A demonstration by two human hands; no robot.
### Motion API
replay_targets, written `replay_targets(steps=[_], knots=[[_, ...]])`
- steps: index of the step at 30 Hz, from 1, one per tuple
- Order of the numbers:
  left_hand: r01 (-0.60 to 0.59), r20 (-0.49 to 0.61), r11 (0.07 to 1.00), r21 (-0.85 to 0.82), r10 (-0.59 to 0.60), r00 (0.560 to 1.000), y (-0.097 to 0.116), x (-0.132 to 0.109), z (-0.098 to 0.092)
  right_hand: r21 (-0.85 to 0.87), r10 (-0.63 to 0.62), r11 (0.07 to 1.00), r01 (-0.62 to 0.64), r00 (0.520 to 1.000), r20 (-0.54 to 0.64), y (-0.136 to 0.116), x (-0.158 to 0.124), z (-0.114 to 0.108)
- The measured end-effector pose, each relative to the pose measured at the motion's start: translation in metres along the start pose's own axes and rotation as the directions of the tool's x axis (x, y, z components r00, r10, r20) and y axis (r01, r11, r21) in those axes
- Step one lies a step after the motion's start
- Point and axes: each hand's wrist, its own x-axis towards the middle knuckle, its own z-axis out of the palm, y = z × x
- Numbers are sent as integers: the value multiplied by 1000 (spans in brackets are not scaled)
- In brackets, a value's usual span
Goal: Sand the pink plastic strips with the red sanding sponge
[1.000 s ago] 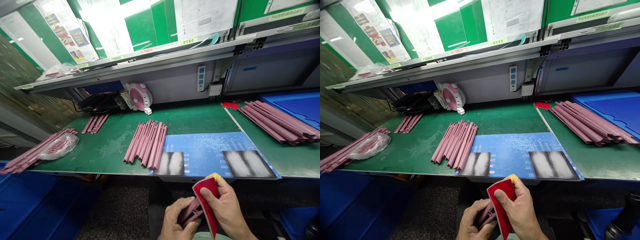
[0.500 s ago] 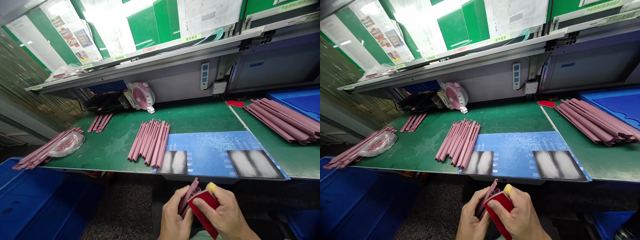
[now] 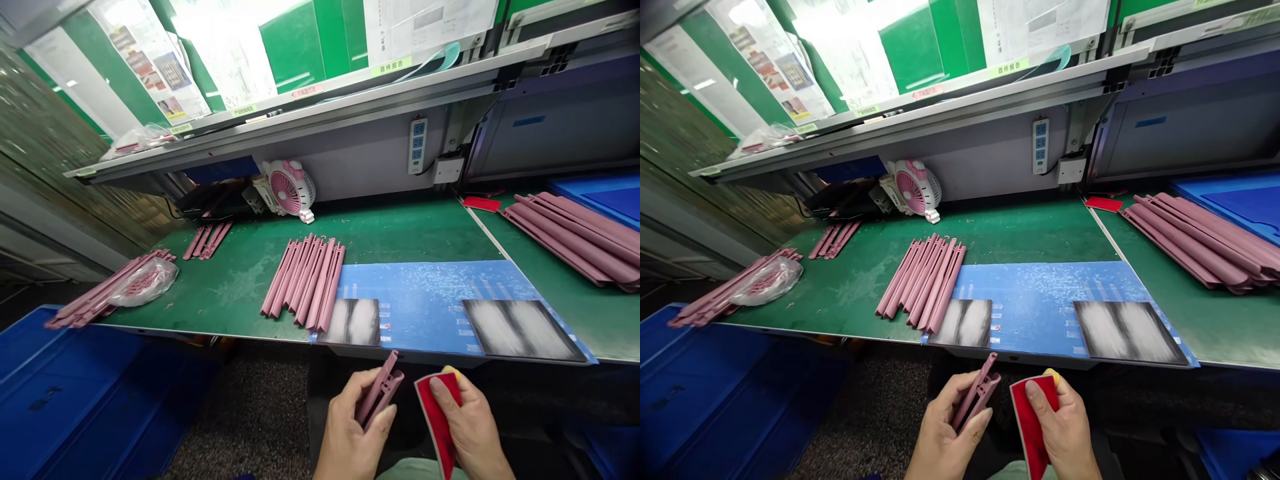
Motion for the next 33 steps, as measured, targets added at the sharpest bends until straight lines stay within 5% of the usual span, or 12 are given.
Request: replay_targets(steps=[3, 5, 9, 13, 16, 21, 24, 27, 30, 33], knots=[[-44, 20, 999, 26, 44, 999, 2, 2, 6, -228, -246, 936, 269, 961, 125, -15, -4, 5], [-64, 7, 998, 10, 64, 998, -1, 1, 11, -256, -305, 897, 361, 924, 232, -21, -7, 12], [17, 46, 997, -82, -14, 999, -12, -3, 11, -47, -106, 992, 117, 978, 178, -14, -5, 17], [173, 108, 963, -206, -154, 982, -17, -6, -1, 142, 140, 978, -151, 987, 81, -5, 0, 7], [167, 135, 967, -195, -142, 981, -17, -4, -4, 164, 99, 980, -112, 992, 84, -9, -2, 7], [143, 189, 948, -285, -91, 978, -23, -2, -1, 72, -20, 997, 2, 967, 252, -17, -5, 26], [269, 289, 870, -414, -155, 945, -27, -1, -10, 127, 112, 981, -145, 965, 239, -6, -4, 26], [299, 278, 795, -528, -171, 945, -27, -1, -22, 143, 235, 954, -263, 954, 185, 9, -2, 14], [348, 308, 695, -629, -188, 933, -28, -1, -24, 101, 192, 972, -213, 963, 189, 13, -3, 4], [428, 371, 572, -700, -221, 902, -32, -3, -17, 41, 132, 987, -153, 939, 318, -1, -7, 7]])
